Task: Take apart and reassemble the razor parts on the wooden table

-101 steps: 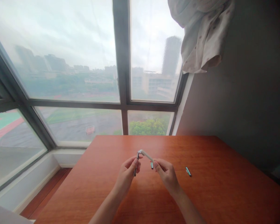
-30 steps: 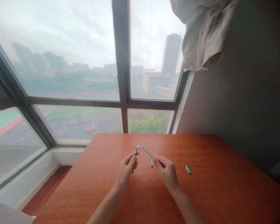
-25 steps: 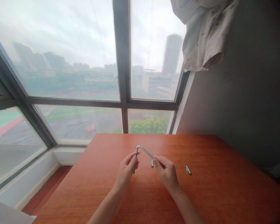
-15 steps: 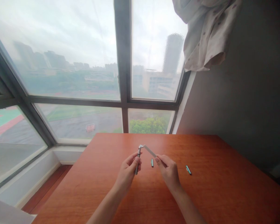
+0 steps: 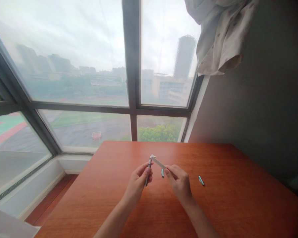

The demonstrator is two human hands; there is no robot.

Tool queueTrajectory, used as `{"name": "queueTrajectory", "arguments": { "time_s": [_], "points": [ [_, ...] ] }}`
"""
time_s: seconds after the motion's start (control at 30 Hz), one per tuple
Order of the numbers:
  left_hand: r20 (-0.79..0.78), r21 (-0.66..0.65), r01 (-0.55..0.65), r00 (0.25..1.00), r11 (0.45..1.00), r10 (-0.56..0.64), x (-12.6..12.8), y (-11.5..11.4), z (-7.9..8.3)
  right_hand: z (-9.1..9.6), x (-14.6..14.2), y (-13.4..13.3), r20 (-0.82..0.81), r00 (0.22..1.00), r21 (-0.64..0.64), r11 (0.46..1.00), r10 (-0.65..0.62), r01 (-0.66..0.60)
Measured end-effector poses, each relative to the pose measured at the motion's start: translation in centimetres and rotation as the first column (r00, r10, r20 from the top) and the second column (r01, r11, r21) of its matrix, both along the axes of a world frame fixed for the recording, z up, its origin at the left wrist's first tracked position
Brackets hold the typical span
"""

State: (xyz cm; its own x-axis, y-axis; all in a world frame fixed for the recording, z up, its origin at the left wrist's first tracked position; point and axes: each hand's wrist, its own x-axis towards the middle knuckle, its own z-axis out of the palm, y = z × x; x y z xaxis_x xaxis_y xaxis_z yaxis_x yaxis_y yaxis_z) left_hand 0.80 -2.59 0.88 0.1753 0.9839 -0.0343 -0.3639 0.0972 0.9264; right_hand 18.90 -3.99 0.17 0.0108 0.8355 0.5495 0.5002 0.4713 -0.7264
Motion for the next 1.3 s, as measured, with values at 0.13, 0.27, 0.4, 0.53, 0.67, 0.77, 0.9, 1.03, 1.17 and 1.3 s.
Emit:
{"name": "queueTrajectory", "arguments": {
  "time_s": [0.13,0.27,0.4,0.53,0.67,0.77,0.9,1.03,1.17,1.3],
  "points": [
    [0.006,-0.001,-0.006,1.0,1.0,0.006,-0.02,0.01,0.03,-0.05,0.22,0.01,0.042,0.998,0.027,0.998,-0.053,0.052],
    [-0.009,0.017,-0.009,1.0,1.0,0.009,-0.14,0.06,0.0,0.05,0.3,-0.01,0.07,0.995,0.047,0.996,-0.074,0.071],
    [-0.046,0.044,-0.025,0.999,0.999,0.027,-0.31,0.13,0.06,0.19,0.23,-0.08,0.082,0.993,0.042,0.996,-0.087,0.084],
    [-0.064,0.049,-0.039,0.997,0.998,0.042,-0.41,0.23,0.04,0.17,0.23,-0.08,0.082,0.992,0.048,0.994,-0.099,0.096],
    [-0.071,0.057,-0.034,0.997,0.998,0.038,-0.53,0.3,-0.12,0.11,0.25,-0.01,0.072,0.993,0.04,0.995,-0.094,0.091],
    [-0.087,0.062,-0.037,0.995,0.997,0.042,-0.62,0.36,-0.19,0.12,0.25,0.02,0.057,0.995,0.027,0.996,-0.081,0.08],
    [-0.098,0.062,-0.043,0.994,0.997,0.049,-0.67,0.45,-0.28,0.14,0.26,0.03,0.048,0.997,0.018,0.998,-0.067,0.067],
    [-0.092,0.073,-0.042,0.995,0.996,0.049,-0.68,0.54,-0.48,0.14,0.28,0.06,0.054,0.996,0.027,0.997,-0.071,0.07],
    [-0.087,0.066,-0.044,0.995,0.997,0.05,-0.65,0.61,-0.53,0.09,0.25,0.14,0.055,0.995,0.03,0.996,-0.084,0.083],
    [-0.083,0.055,-0.054,0.995,0.997,0.059,-0.59,0.61,-0.43,-0.12,0.3,0.3,0.054,0.995,0.03,0.996,-0.083,0.081]
  ]
}}
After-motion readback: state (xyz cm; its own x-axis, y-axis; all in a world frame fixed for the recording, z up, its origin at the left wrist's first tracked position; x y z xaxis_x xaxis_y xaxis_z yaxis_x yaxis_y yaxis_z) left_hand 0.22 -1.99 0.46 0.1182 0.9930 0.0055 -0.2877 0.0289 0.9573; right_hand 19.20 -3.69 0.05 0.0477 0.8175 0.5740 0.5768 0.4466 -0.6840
